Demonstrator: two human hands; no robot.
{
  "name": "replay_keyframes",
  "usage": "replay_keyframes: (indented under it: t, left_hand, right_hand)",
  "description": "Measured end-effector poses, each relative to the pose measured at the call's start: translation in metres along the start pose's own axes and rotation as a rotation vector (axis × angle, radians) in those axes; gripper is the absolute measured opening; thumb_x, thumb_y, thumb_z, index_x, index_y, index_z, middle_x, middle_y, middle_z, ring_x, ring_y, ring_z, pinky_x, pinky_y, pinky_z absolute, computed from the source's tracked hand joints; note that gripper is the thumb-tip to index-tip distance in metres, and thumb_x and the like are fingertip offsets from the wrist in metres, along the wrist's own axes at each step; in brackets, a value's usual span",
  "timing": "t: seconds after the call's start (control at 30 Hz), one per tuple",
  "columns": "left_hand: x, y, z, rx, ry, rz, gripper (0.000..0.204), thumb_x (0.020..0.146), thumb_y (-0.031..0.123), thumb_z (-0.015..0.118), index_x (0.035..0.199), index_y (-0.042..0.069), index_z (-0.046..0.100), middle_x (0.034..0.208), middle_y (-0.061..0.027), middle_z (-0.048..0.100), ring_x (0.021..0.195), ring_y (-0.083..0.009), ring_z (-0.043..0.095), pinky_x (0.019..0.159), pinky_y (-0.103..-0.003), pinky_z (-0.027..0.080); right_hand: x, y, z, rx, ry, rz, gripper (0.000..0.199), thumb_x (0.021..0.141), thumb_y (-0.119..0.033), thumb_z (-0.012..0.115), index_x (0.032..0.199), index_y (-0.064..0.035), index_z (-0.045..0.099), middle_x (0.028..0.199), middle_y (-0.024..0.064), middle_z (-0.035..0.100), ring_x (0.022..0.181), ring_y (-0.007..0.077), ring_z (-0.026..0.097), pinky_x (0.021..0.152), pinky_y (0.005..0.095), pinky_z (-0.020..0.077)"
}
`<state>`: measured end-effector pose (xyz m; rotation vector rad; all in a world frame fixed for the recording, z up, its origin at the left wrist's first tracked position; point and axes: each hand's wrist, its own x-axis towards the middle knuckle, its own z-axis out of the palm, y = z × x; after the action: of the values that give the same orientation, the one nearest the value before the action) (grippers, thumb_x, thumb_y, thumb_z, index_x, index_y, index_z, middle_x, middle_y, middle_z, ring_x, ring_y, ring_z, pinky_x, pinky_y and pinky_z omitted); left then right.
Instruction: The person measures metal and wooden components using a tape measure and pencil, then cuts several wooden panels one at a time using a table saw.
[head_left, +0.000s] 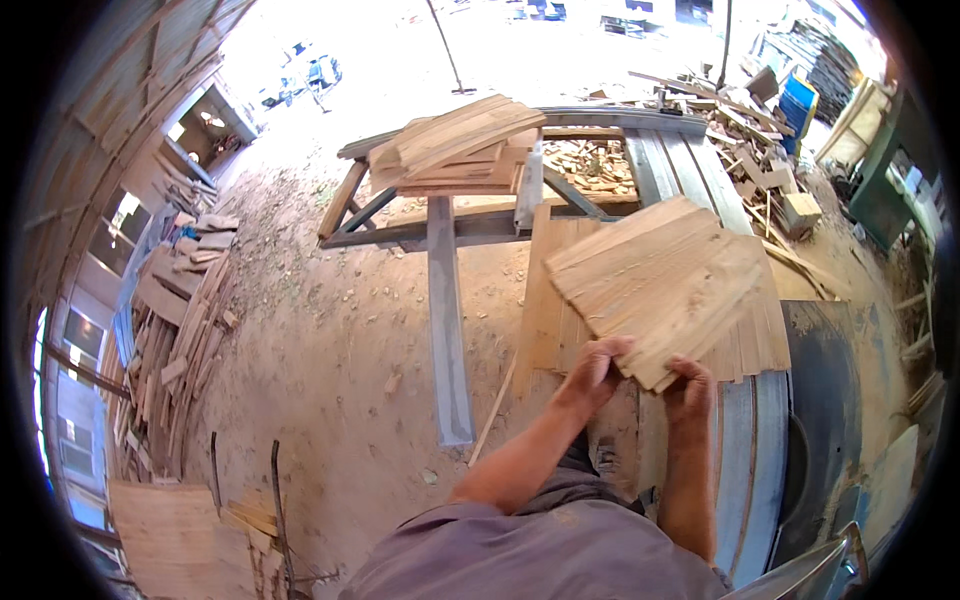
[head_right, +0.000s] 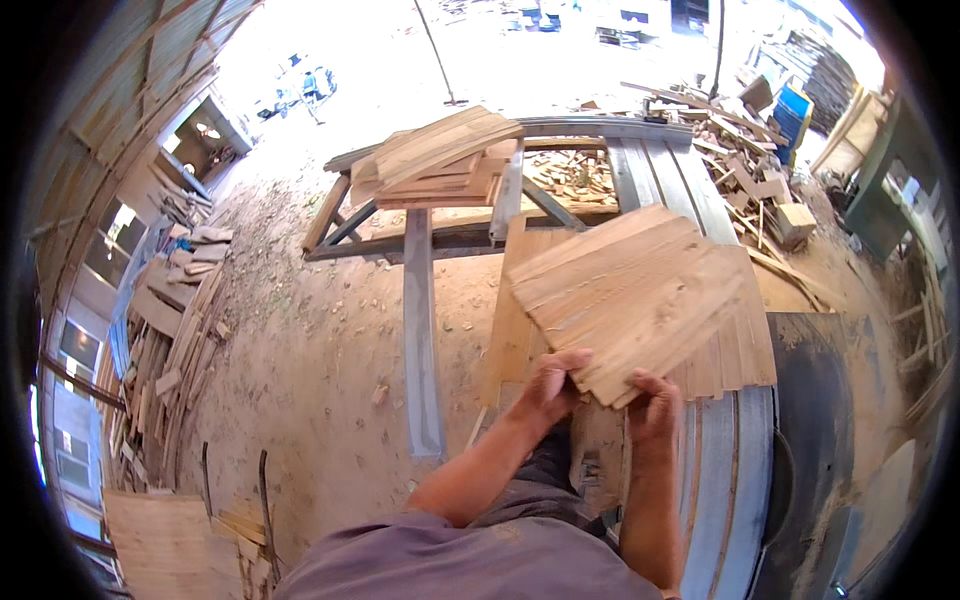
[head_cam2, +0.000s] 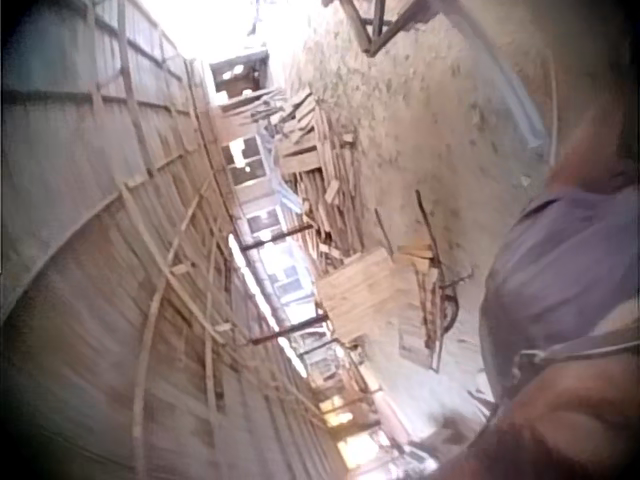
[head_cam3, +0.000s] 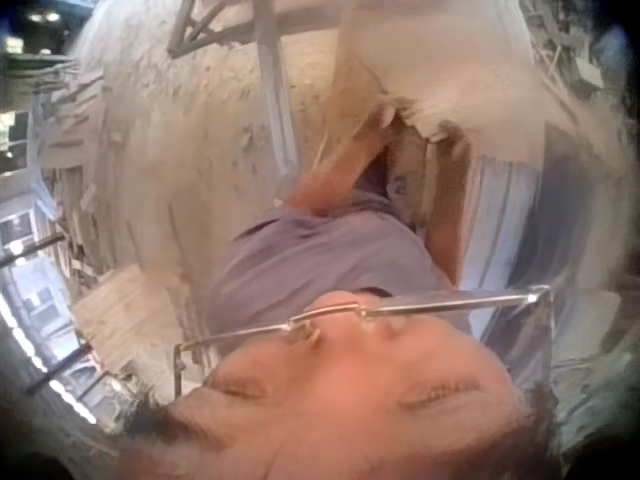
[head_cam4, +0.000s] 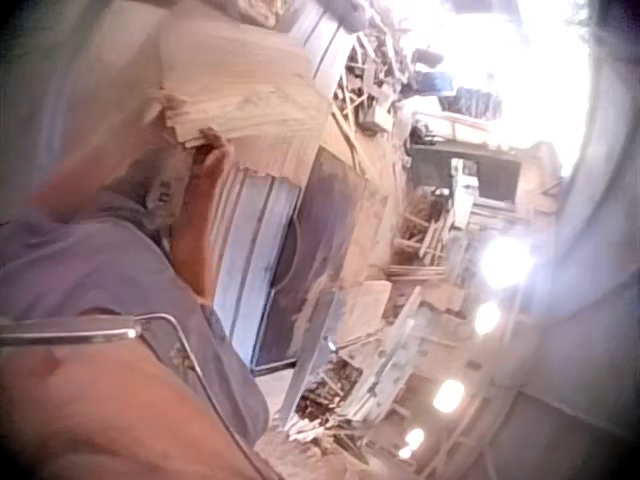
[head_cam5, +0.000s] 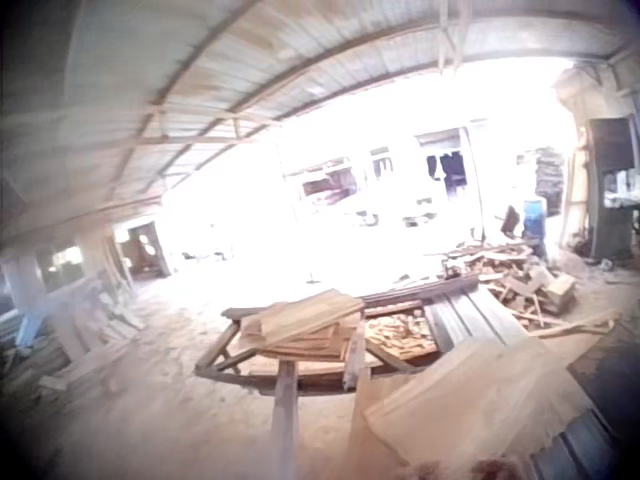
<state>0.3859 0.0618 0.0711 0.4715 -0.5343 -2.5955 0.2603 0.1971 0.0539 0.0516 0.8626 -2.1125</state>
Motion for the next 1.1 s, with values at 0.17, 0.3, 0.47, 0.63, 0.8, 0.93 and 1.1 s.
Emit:
replay_keyframes:
  t: [0.17,0.3,0.47,0.63,0.8,0.93,1.1]
  left_hand:
    - [-0.087,0.049,-0.04,-0.076,0.151,0.232,0.045,0.086,-0.003,0.062,0.129,-0.011,0.054,0.12,-0.0167,0.066,0.107,-0.0277,0.067,0.097,-0.04,0.055]
    - [-0.127,0.068,-0.1,-0.138,0.233,0.369,0.066,0.08,-0.006,0.061,0.144,-0.007,0.044,0.137,-0.0216,0.058,0.125,-0.0386,0.059,0.11,-0.05,0.047]
    - [-0.166,0.101,-0.134,-0.228,0.263,0.4,0.07,0.078,-0.009,0.06,0.146,-0.001,0.044,0.139,-0.0198,0.057,0.128,-0.0399,0.056,0.11,-0.053,0.047]
    - [-0.166,0.121,-0.143,-0.33,0.216,0.384,0.07,0.077,-0.01,0.061,0.145,0.001,0.046,0.138,-0.0189,0.057,0.125,-0.0381,0.058,0.106,-0.051,0.05]
    - [-0.092,0.191,-0.17,-0.344,-0.265,0.485,0.06,0.078,-0.009,0.062,0.137,0.002,0.053,0.123,-0.0126,0.063,0.11,-0.0299,0.063,0.097,-0.044,0.055]
    - [0.018,0.277,-0.085,-0.287,-0.09,0.689,0.05,0.087,-0.006,0.063,0.136,0.002,0.053,0.122,-0.0116,0.063,0.11,-0.0269,0.063,0.097,-0.041,0.056]
    - [0.128,0.358,-0.058,-0.085,0.056,0.542,0.031,0.101,0.009,0.055,0.131,0.004,0.053,0.128,-0.0151,0.063,0.118,-0.0303,0.062,0.098,-0.045,0.053]
  right_hand:
    - [-0.034,0.071,0.056,-0.139,-0.073,0.191,0.038,0.079,0.004,0.066,0.117,0.0071,0.061,0.101,0.0145,0.071,0.091,0.0287,0.071,0.085,0.0392,0.0584]
    - [-0.043,0.119,0.09,-0.313,-0.143,0.311,0.034,0.081,0.002,0.07,0.114,0.0069,0.063,0.098,0.0139,0.071,0.085,0.0261,0.07,0.079,0.0362,0.0579]
    - [-0.044,0.167,0.115,-0.409,-0.207,0.429,0.036,0.079,0.003,0.071,0.113,0.0078,0.062,0.099,0.012,0.069,0.088,0.0253,0.069,0.086,0.0379,0.0562]
    - [-0.014,0.184,0.128,-0.506,-0.327,0.449,0.04,0.08,0.003,0.07,0.119,0.0075,0.061,0.102,0.0125,0.069,0.088,0.0227,0.068,0.083,0.0344,0.0558]
    - [0.026,0.165,0.235,-0.397,-0.443,0.231,0.042,0.084,0.002,0.067,0.125,0.0078,0.06,0.109,0.0189,0.069,0.093,0.0254,0.069,0.079,0.0337,0.0554]
    - [0.059,0.133,0.258,-0.197,-0.309,0.03,0.047,0.09,0.0,0.062,0.135,0.0076,0.053,0.118,0.022,0.068,0.102,0.0291,0.069,0.091,0.0384,0.0558]
    - [0.054,0.128,0.163,-0.392,-0.117,0.13,0.044,0.093,-0.002,0.059,0.135,0.0088,0.052,0.115,0.0224,0.069,0.103,0.0304,0.07,0.091,0.0414,0.0568]
